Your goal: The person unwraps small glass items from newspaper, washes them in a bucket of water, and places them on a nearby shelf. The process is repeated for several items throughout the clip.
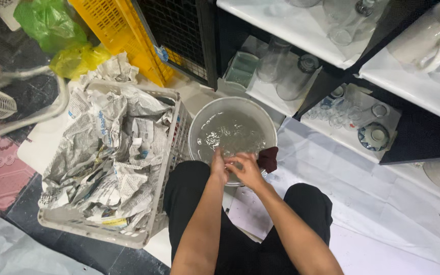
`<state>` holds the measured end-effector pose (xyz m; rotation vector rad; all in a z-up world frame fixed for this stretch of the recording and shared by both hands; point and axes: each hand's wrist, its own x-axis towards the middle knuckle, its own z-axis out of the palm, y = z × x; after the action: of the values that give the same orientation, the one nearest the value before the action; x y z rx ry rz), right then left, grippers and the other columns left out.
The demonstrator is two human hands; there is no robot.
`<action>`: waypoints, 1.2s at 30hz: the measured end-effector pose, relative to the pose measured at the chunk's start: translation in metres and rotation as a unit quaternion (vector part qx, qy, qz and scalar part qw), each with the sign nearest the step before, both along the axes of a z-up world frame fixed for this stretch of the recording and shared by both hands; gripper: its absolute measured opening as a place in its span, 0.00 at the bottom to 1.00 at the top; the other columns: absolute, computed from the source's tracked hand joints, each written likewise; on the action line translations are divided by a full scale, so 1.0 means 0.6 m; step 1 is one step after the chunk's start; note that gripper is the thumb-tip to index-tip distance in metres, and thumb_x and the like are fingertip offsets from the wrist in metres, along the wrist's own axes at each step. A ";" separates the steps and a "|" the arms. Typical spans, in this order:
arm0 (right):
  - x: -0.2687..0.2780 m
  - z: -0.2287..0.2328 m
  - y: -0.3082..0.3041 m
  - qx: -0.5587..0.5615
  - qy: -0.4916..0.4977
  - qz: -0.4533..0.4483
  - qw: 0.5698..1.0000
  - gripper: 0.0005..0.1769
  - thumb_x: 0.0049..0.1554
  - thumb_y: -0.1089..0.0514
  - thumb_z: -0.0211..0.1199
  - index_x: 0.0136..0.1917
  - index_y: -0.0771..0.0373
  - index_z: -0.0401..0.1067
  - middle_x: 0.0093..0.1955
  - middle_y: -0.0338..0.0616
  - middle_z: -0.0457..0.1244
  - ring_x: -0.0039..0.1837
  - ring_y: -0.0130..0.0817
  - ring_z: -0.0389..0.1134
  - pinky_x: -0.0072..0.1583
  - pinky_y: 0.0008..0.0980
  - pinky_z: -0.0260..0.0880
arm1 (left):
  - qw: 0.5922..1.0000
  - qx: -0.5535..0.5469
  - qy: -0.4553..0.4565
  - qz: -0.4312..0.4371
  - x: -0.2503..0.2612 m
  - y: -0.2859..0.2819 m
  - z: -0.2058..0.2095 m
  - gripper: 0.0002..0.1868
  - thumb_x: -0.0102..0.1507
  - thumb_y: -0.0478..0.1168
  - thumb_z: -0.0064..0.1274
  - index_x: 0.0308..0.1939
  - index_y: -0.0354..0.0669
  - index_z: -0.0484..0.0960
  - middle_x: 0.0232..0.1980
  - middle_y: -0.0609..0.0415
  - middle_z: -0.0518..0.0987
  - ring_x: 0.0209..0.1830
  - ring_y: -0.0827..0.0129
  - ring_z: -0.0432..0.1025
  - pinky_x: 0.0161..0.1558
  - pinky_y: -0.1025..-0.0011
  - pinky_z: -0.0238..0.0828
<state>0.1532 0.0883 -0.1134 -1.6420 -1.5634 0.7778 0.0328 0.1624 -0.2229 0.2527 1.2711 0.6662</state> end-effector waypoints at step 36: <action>0.000 -0.026 0.007 -0.057 0.103 -0.155 0.981 0.21 0.71 0.48 0.58 0.44 0.67 0.73 0.34 0.47 0.66 0.36 0.31 0.66 0.42 0.34 0.68 | 0.997 -0.007 -0.076 -0.019 0.008 -0.029 0.051 0.30 0.71 0.61 0.30 0.68 0.48 0.67 0.60 0.47 0.77 0.57 0.57 0.73 0.56 0.49 0.72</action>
<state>0.1535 0.0927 -0.1289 -1.7705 -1.1027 0.8494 0.0379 0.1452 -0.1920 0.2097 1.1227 0.6317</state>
